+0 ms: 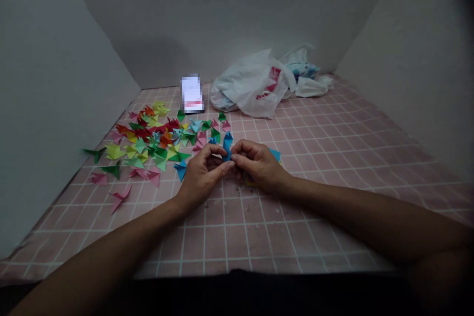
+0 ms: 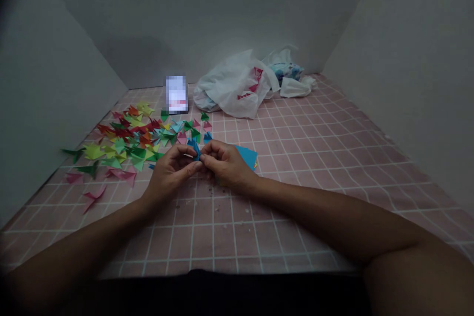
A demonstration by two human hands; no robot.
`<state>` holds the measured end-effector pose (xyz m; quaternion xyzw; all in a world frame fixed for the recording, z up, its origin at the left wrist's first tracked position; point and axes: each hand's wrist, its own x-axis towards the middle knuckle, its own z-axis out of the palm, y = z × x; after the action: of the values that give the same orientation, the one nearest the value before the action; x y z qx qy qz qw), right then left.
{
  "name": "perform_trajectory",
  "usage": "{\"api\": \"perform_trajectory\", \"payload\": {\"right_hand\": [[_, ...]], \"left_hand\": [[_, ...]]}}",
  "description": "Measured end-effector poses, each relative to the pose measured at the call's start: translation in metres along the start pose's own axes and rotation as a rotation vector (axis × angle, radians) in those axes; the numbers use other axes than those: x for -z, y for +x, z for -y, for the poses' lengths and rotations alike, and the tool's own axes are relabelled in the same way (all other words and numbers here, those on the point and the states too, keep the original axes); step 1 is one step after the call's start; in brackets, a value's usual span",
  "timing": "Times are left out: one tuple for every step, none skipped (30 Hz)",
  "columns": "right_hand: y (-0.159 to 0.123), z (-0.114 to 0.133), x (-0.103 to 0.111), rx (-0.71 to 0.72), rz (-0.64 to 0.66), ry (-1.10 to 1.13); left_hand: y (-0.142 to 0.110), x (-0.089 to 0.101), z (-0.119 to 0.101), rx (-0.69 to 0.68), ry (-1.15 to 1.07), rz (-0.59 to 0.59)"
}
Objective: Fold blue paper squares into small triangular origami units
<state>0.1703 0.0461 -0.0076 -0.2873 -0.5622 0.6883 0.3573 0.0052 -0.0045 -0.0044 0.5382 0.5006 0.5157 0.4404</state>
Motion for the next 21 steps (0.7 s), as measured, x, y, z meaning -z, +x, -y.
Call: {"api": "perform_trajectory", "payload": {"right_hand": [[0.0001, -0.0003, 0.0001, -0.002, 0.003, 0.004], [0.0002, -0.0005, 0.0001, -0.002, 0.006, 0.006], [0.0003, -0.0006, 0.0001, 0.002, 0.007, 0.006], [0.0004, -0.0006, 0.0002, 0.011, 0.003, 0.006], [0.0006, -0.0006, 0.0002, 0.022, 0.000, 0.005], [0.0008, -0.0005, 0.0003, 0.033, -0.002, 0.003], [0.0009, -0.0004, 0.0004, 0.042, -0.004, 0.001], [0.0010, -0.0002, 0.0005, 0.049, -0.004, -0.002], [0.0011, 0.0000, 0.0005, 0.054, -0.005, -0.006], [0.0011, 0.0003, 0.0006, 0.056, -0.006, -0.011], [0.0011, 0.0005, 0.0007, 0.057, -0.009, -0.015], [0.0010, 0.0007, 0.0007, 0.055, -0.013, -0.019], [0.0010, 0.0008, 0.0008, 0.052, -0.016, -0.022], [0.0011, 0.0008, 0.0009, 0.050, -0.019, -0.023], [0.0012, 0.0005, 0.0009, 0.049, -0.022, -0.022], [0.0014, 0.0001, 0.0010, 0.050, -0.025, -0.019], [0.0016, -0.0006, 0.0011, 0.052, -0.027, -0.016], [0.0017, -0.0014, 0.0011, 0.057, -0.028, -0.013], [0.0018, -0.0024, 0.0010, 0.064, -0.025, -0.010], [0.0019, -0.0034, 0.0008, 0.072, -0.021, -0.005], [0.0018, -0.0045, 0.0006, 0.079, -0.015, 0.001]], "left_hand": [[-0.0002, -0.0001, 0.0007, -0.006, 0.008, 0.000], [-0.0004, -0.0002, 0.0015, -0.013, 0.015, -0.002], [-0.0005, -0.0002, 0.0023, -0.021, 0.021, -0.005], [-0.0006, -0.0003, 0.0030, -0.030, 0.027, -0.010], [-0.0007, -0.0003, 0.0037, -0.039, 0.034, -0.014], [-0.0007, -0.0003, 0.0042, -0.045, 0.041, -0.016], [-0.0008, -0.0003, 0.0044, -0.049, 0.049, -0.022], [-0.0007, -0.0003, 0.0043, -0.056, 0.059, -0.031], [-0.0006, -0.0002, 0.0039, -0.065, 0.072, -0.044], [-0.0004, -0.0001, 0.0032, -0.078, 0.090, -0.060], [-0.0001, 0.0001, 0.0023, -0.097, 0.116, -0.077], [0.0002, 0.0003, 0.0011, -0.123, 0.146, -0.095], [0.0005, 0.0006, 0.0000, -0.152, 0.179, -0.112], [0.0007, 0.0009, -0.0010, -0.177, 0.209, -0.126], [0.0009, 0.0010, -0.0016, -0.192, 0.235, -0.138], [0.0011, 0.0011, -0.0019, -0.194, 0.252, -0.145], [0.0011, 0.0010, -0.0018, -0.180, 0.258, -0.148], [0.0011, 0.0008, -0.0013, -0.156, 0.256, -0.145], [0.0010, 0.0004, -0.0004, -0.129, 0.245, -0.140], [0.0008, -0.0002, 0.0005, -0.106, 0.228, -0.136], [0.0006, -0.0007, 0.0015, -0.090, 0.208, -0.133]]}}
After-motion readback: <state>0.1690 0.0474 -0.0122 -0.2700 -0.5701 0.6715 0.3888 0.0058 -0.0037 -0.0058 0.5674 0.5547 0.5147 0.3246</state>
